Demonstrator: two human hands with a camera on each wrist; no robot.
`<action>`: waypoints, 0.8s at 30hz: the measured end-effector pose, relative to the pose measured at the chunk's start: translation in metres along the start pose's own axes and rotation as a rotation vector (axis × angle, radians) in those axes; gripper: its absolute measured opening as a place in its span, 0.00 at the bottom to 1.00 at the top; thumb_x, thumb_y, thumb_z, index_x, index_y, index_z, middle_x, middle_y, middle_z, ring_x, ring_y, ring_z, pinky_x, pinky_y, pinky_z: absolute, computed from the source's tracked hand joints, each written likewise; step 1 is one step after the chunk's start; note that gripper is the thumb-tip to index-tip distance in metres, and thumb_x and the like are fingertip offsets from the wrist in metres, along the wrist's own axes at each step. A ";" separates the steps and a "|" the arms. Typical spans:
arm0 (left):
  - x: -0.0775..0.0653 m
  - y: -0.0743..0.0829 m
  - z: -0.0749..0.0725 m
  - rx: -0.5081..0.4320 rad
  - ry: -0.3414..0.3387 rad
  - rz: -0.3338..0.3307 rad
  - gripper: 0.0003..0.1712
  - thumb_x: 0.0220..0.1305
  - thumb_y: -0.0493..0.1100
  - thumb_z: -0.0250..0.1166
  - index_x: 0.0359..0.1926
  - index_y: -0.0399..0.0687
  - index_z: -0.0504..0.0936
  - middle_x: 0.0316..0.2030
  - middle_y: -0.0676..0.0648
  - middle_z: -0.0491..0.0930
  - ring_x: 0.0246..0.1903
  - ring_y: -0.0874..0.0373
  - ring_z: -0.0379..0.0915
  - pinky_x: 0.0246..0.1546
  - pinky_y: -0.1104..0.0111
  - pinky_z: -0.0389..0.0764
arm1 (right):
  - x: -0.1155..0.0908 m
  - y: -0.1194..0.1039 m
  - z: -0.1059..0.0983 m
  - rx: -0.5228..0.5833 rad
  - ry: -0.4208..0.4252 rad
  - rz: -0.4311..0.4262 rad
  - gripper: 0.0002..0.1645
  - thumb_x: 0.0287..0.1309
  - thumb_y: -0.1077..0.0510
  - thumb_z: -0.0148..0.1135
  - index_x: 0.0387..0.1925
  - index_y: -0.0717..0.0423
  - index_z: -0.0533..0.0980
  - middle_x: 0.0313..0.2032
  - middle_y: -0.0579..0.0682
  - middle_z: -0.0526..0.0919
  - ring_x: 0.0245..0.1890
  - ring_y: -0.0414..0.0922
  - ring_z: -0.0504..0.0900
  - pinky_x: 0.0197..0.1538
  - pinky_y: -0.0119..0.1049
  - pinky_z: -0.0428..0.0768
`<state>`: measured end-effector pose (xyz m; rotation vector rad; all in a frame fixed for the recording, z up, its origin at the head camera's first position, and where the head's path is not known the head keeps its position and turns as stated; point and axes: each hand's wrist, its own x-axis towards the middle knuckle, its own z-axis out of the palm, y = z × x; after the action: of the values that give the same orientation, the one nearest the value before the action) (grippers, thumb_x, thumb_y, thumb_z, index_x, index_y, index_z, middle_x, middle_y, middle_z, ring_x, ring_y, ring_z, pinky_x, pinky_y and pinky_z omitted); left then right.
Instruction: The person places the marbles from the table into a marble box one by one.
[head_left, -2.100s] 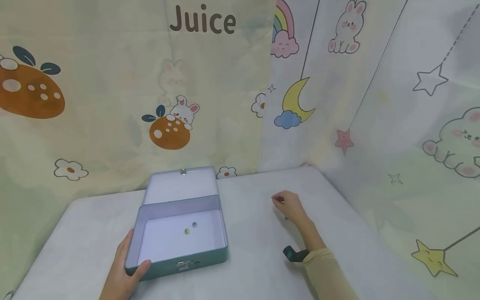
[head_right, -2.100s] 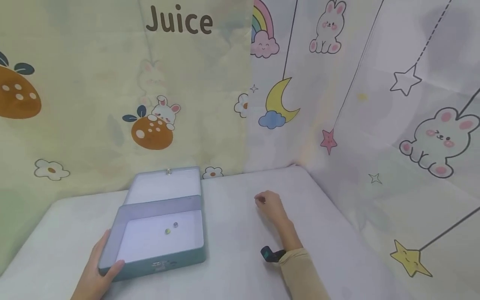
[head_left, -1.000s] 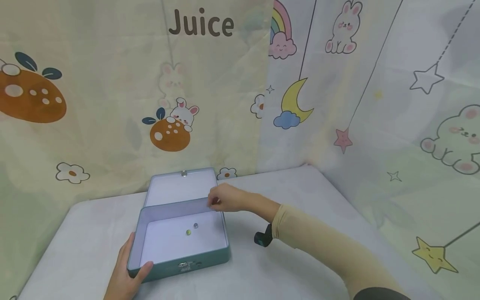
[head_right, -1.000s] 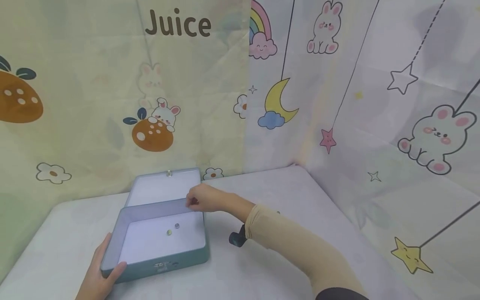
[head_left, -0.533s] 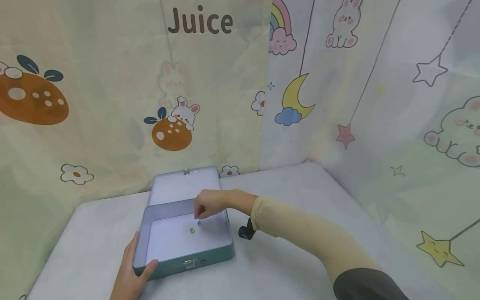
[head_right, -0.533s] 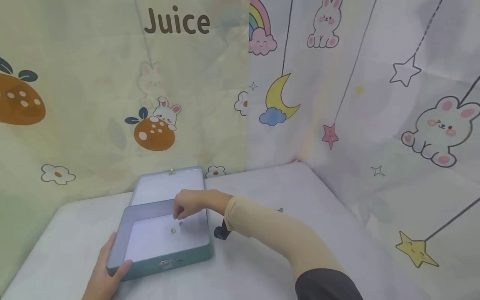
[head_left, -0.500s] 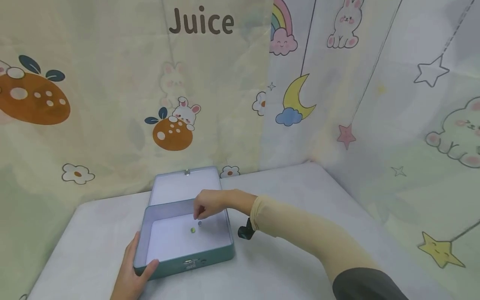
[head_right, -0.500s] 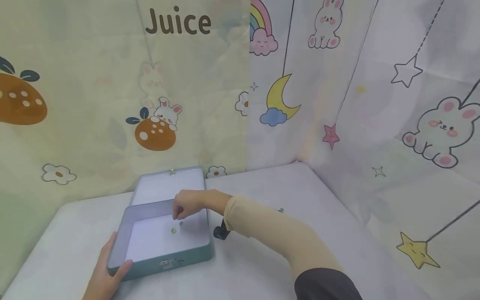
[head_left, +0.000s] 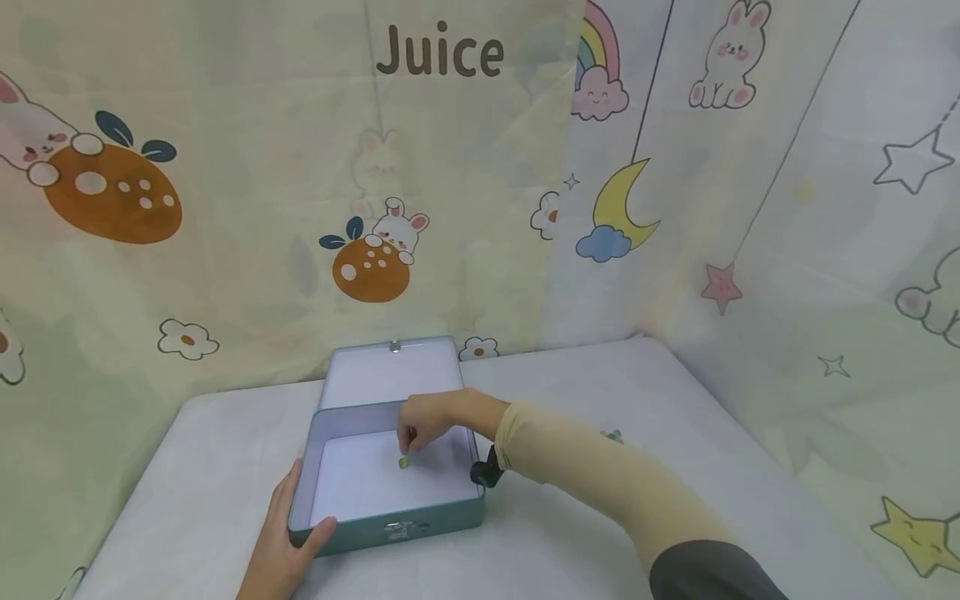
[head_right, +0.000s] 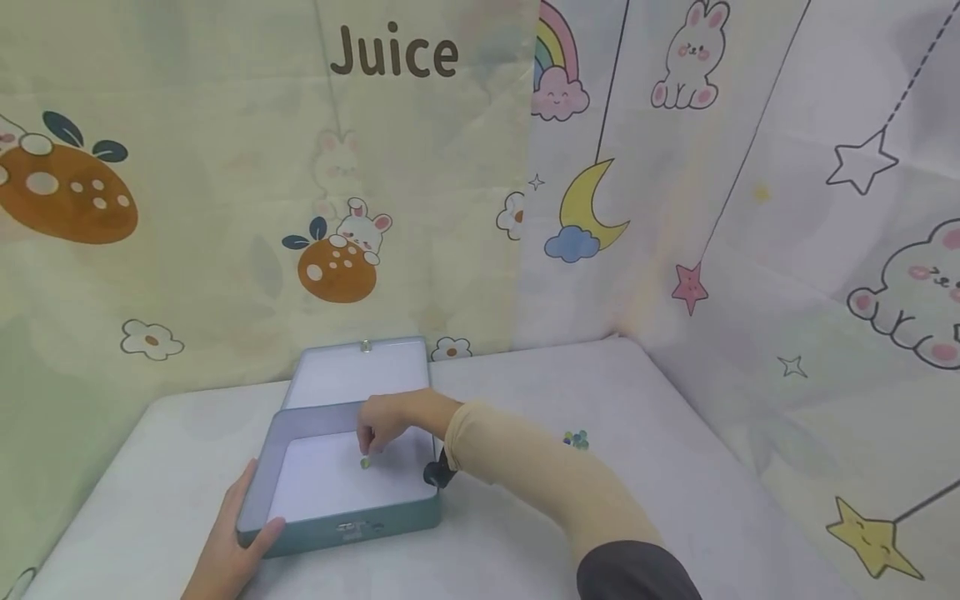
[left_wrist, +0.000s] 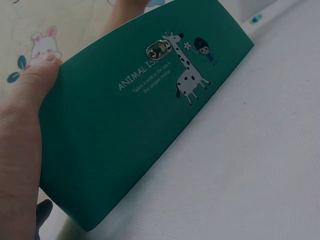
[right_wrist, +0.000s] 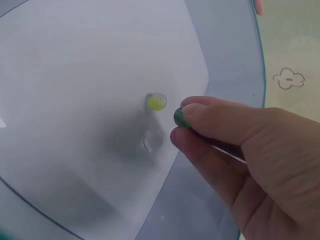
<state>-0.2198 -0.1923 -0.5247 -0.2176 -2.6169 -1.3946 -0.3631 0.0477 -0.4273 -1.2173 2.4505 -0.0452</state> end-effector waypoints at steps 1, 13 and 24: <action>0.000 0.000 -0.001 -0.001 -0.003 -0.003 0.54 0.59 0.51 0.64 0.76 0.55 0.37 0.72 0.36 0.46 0.69 0.33 0.45 0.61 0.31 0.51 | 0.002 0.000 0.001 -0.005 -0.006 -0.004 0.06 0.57 0.58 0.65 0.35 0.47 0.85 0.32 0.37 0.84 0.34 0.29 0.77 0.39 0.18 0.75; 0.001 -0.004 -0.001 0.003 0.003 0.022 0.54 0.59 0.49 0.64 0.76 0.52 0.38 0.71 0.34 0.46 0.69 0.31 0.44 0.60 0.31 0.51 | 0.015 -0.003 0.013 -0.083 0.004 0.045 0.06 0.55 0.58 0.66 0.35 0.43 0.83 0.31 0.35 0.82 0.33 0.29 0.76 0.39 0.18 0.74; -0.001 0.005 -0.001 0.043 -0.012 -0.012 0.56 0.58 0.52 0.65 0.76 0.53 0.37 0.70 0.32 0.47 0.67 0.29 0.47 0.57 0.29 0.54 | 0.019 -0.008 0.019 -0.161 0.012 0.112 0.06 0.54 0.57 0.67 0.33 0.42 0.82 0.30 0.35 0.81 0.31 0.29 0.76 0.37 0.19 0.74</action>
<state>-0.2180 -0.1907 -0.5205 -0.2056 -2.6597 -1.3429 -0.3602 0.0305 -0.4491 -1.1444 2.5701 0.1798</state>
